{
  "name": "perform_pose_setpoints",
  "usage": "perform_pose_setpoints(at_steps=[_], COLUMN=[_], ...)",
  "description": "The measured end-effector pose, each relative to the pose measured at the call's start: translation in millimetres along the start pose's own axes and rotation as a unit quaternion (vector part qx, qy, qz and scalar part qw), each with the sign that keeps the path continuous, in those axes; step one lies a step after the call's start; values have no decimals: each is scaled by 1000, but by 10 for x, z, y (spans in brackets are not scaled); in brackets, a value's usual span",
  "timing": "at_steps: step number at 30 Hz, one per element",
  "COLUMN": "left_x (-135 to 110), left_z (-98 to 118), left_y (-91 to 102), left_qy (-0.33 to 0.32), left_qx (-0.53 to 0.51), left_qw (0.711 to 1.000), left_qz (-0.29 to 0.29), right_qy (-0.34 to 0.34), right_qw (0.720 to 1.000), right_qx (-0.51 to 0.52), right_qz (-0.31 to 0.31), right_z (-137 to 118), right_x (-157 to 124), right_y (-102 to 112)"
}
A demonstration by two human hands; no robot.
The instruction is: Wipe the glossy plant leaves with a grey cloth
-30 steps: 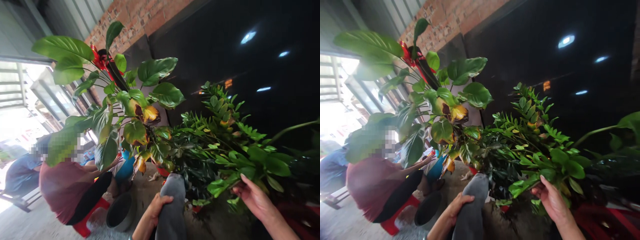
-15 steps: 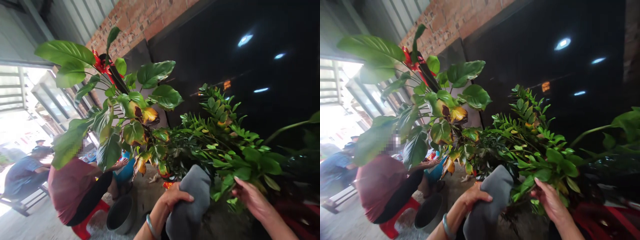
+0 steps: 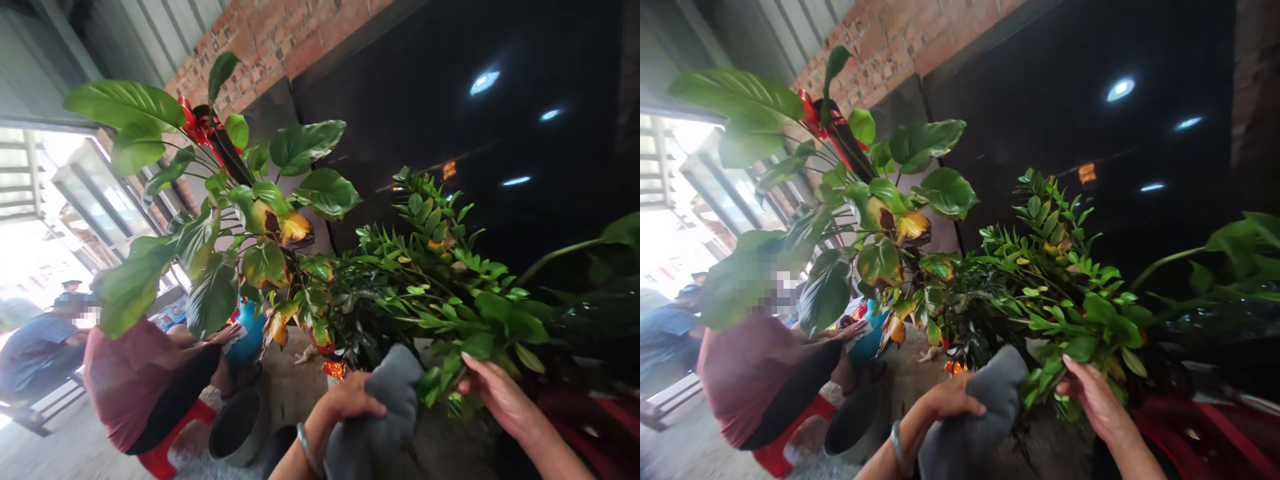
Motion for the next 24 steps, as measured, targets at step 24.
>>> perform_pose_setpoints(at_steps=[24], left_x=[-275], left_z=[663], left_y=[336], left_qy=[-172], left_qx=[-230], left_qw=[935], left_qz=[208], right_qy=[-17], right_qw=[994], right_qx=[94], right_qz=[45], right_z=[-58], right_x=[30], right_y=[114])
Point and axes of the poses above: each hand's wrist, its own x-axis towards the middle knuckle, its own y-axis out of the back of the hand, z = x × y, the point moved 5 cm from there along x, towards the middle knuckle, and after that the axes turned 1 degree about y, right-handed, at the moved point
